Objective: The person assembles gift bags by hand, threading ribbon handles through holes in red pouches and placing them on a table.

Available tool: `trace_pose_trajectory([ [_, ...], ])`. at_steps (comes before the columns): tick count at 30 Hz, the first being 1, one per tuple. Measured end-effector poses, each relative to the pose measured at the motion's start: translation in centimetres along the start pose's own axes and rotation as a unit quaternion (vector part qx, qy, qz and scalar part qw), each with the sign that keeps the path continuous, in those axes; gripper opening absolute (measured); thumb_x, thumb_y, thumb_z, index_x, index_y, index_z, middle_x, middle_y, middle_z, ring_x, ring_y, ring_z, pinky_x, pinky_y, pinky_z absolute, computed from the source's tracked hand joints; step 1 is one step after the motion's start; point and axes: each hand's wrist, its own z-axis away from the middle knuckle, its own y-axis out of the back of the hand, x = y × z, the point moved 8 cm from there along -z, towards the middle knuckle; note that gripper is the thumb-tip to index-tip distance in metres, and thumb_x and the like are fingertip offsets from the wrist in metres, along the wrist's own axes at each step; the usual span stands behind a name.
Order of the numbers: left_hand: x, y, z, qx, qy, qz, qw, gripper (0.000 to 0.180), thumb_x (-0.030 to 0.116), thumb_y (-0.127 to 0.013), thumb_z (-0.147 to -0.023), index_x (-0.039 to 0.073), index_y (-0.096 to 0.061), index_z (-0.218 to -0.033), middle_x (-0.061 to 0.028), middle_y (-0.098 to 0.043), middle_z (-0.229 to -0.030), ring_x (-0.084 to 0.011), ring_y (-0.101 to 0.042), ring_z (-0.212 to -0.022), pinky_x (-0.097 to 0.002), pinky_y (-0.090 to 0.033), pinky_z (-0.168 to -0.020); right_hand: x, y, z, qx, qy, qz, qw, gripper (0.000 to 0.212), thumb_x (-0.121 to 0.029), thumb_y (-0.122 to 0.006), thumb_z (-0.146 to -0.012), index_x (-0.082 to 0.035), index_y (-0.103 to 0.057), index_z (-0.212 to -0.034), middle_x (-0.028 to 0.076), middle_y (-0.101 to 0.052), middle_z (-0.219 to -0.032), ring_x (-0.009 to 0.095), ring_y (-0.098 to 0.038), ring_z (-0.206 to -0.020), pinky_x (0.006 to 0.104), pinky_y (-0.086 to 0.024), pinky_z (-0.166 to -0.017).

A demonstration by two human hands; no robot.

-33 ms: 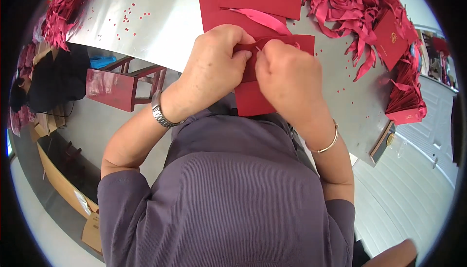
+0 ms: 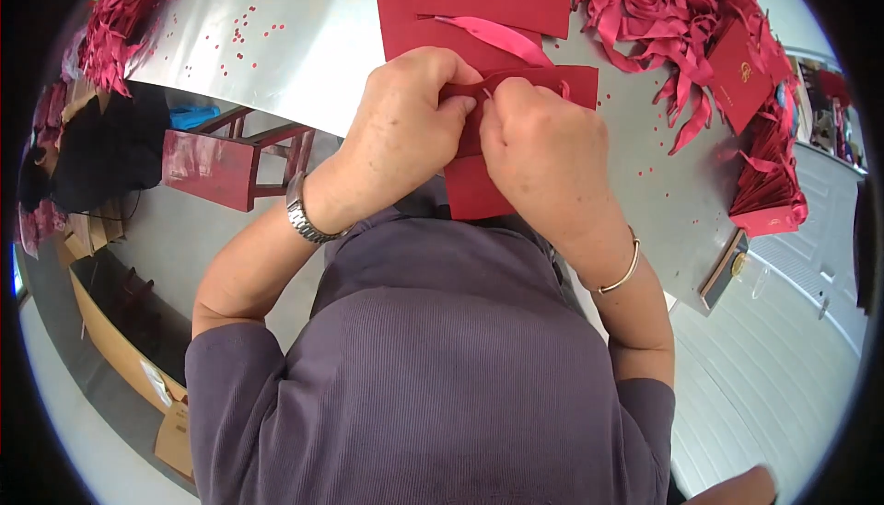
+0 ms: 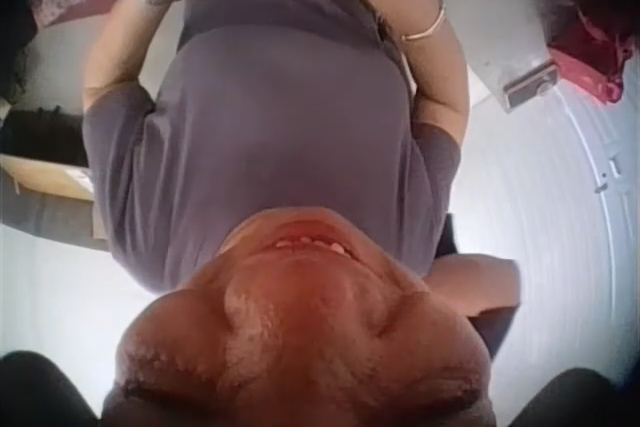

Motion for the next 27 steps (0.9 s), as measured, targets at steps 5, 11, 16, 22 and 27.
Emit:
trace_pose_trajectory([
  [5, 0.6, 0.4, 0.1, -0.003, -0.049, -0.038, 0.998, 0.013, -0.001, -0.064, -0.078, -0.002, -0.064, -0.090, -0.0191, -0.067, -0.088, -0.0374, -0.065, -0.082, -0.0399, -0.053, -0.071, 3.3, -2.2, -0.8, -0.141, -0.168, -0.365, 0.905, 0.022, -0.015, -0.060, -0.082, 0.003, -0.060, -0.068, 0.017, -0.061, -0.062, 0.031, -0.064, -0.061, 0.0406, -0.049, -0.058],
  [11, -0.2, 0.5, -0.3, -0.038, -0.032, 0.020, 0.999, 0.013, 0.003, -0.063, -0.082, -0.002, -0.065, -0.094, -0.0175, -0.067, -0.086, -0.0339, -0.066, -0.080, -0.0372, -0.053, -0.071, 1.5, -1.0, -1.2, -0.011, -0.034, -0.160, 0.986, 0.021, -0.015, -0.061, -0.085, -0.001, -0.056, -0.070, 0.014, -0.061, -0.062, 0.031, -0.061, -0.058, 0.0401, -0.047, -0.054],
  [16, -0.7, 1.5, -1.9, -0.143, 0.052, 0.081, 0.985, 0.016, 0.006, -0.056, -0.094, -0.003, -0.066, -0.101, -0.0052, -0.069, -0.093, -0.0104, -0.062, -0.089, -0.0254, -0.049, -0.081, 0.3, -0.4, 0.5, 0.076, 0.009, -0.118, 0.990, 0.008, -0.009, -0.066, -0.084, -0.004, -0.060, -0.080, 0.011, -0.062, -0.070, 0.029, -0.061, -0.060, 0.0377, -0.046, -0.055],
  [22, 1.6, 1.6, -4.1, -0.246, -0.136, -0.113, 0.953, 0.009, -0.001, -0.062, -0.082, -0.002, -0.067, -0.089, -0.0109, -0.066, -0.085, -0.0211, -0.064, -0.081, -0.0305, -0.051, -0.076, -0.6, -0.3, 1.1, 0.125, 0.019, -0.115, 0.985, 0.010, -0.008, -0.068, -0.083, -0.005, -0.061, -0.079, 0.009, -0.062, -0.070, 0.026, -0.061, -0.059, 0.0359, -0.046, -0.054],
  [27, 2.0, 0.1, -4.3, -0.323, -0.082, -0.134, 0.933, 0.008, -0.001, -0.062, -0.078, -0.002, -0.067, -0.085, -0.0136, -0.063, -0.085, -0.0291, -0.063, -0.081, -0.0352, -0.051, -0.074, -1.0, -0.3, 1.4, 0.165, 0.051, -0.083, 0.981, 0.016, -0.013, -0.068, -0.083, -0.008, -0.055, -0.074, 0.006, -0.058, -0.063, 0.025, -0.058, -0.055, 0.0351, -0.045, -0.049],
])
